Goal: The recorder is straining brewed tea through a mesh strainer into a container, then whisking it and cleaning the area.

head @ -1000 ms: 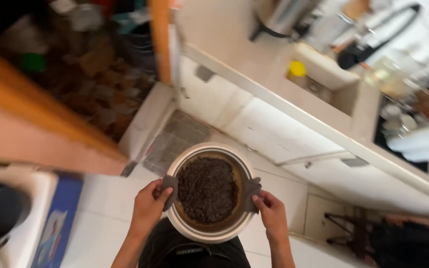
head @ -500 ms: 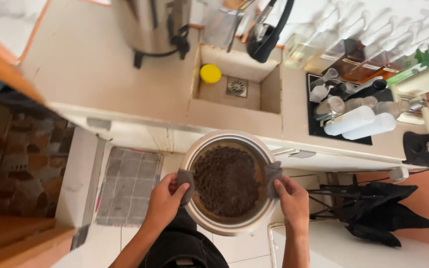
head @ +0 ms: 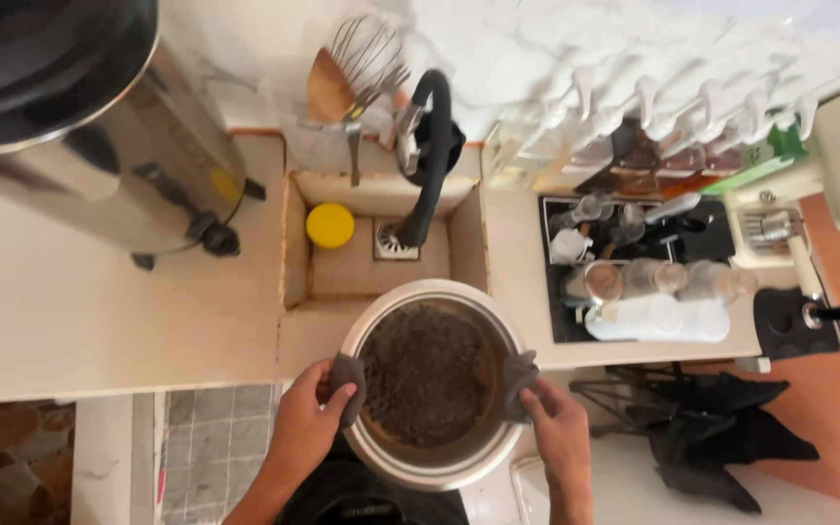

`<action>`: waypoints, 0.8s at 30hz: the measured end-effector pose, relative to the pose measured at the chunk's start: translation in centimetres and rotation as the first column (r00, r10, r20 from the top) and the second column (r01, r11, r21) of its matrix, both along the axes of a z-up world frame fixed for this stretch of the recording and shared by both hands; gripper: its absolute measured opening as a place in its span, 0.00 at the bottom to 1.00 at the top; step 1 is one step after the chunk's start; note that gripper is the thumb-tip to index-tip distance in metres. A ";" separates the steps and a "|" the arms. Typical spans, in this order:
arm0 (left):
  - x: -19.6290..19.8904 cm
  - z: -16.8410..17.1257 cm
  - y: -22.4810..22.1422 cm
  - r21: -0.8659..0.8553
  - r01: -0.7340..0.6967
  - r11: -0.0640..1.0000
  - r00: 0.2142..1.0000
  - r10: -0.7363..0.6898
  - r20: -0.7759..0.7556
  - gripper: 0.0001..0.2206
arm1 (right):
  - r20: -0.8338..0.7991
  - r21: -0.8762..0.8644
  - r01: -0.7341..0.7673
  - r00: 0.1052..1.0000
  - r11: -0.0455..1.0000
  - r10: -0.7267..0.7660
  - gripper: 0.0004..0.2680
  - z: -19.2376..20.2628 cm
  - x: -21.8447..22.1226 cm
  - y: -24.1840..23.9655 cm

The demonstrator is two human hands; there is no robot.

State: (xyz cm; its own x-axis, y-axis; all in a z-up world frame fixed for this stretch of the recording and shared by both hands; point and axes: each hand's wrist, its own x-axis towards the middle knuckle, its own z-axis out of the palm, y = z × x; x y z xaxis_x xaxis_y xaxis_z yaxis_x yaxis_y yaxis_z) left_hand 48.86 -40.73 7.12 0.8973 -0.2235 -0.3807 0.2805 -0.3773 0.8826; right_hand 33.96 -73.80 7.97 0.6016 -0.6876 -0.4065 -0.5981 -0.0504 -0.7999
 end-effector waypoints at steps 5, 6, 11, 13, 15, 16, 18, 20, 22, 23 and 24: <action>1.5 -1.7 -5.6 -0.020 0.004 1.000 0.999 -0.005 -0.035 0.18 | -0.144 -0.011 -0.026 0.989 1.000 0.024 0.14 2.4 2.9 -3.7; 1.6 -2.1 -6.7 -0.007 0.005 1.000 1.000 -0.005 0.004 0.17 | -0.129 -0.036 -0.046 0.991 0.998 0.041 0.14 1.7 3.0 -4.9; 4.7 -3.5 -11.5 0.023 -0.020 1.000 0.995 0.018 0.096 0.19 | -0.013 -0.026 -0.051 0.999 0.998 0.051 0.14 -3.8 5.0 -11.1; 4.1 -3.7 -12.4 0.056 -0.029 0.998 0.996 0.025 0.085 0.20 | -0.021 0.030 -0.047 0.999 0.998 0.047 0.16 -4.3 4.3 -12.0; 4.2 -4.2 -13.0 0.071 -0.039 0.997 0.996 0.033 0.079 0.20 | -0.020 0.034 -0.072 0.997 0.997 0.072 0.16 -4.5 4.5 -12.8; 4.4 -4.4 -13.3 0.078 -0.040 0.996 0.997 0.035 0.075 0.20 | -0.016 0.031 -0.089 0.996 0.996 0.089 0.17 -4.5 4.6 -13.2; 4.3 -4.3 -13.3 0.053 -0.039 0.998 0.998 0.037 0.041 0.20 | -0.061 0.034 -0.116 0.991 0.993 0.118 0.17 -3.1 5.2 -13.6; 4.2 -3.6 -13.6 0.026 -0.043 0.999 0.999 0.043 0.004 0.19 | -0.108 0.037 -0.147 0.983 0.988 0.151 0.17 -1.4 5.7 -13.9; 3.9 -2.0 -13.8 0.025 -0.079 0.997 0.996 0.080 -0.029 0.16 | -0.215 0.021 -0.230 0.949 0.973 0.229 0.15 0.6 6.4 -13.9; 3.6 -2.1 -13.6 0.028 -0.090 0.996 0.995 0.091 -0.031 0.16 | -0.217 0.024 -0.240 0.946 0.970 0.240 0.15 1.5 6.4 -14.2; 3.5 -2.1 -13.4 0.080 -0.118 0.990 0.993 0.118 0.007 0.12 | -0.295 -0.027 -0.300 0.914 0.953 0.279 0.13 2.3 6.7 -14.6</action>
State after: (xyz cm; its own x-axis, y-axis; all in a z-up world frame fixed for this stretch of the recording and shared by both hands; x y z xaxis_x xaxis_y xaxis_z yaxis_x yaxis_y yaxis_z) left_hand 52.32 -54.13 4.98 0.9164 -0.0847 -0.3912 0.3254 -0.4113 0.8514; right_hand 40.65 -88.37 10.31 0.6449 -0.5336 -0.5472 -0.7504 -0.3061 -0.5858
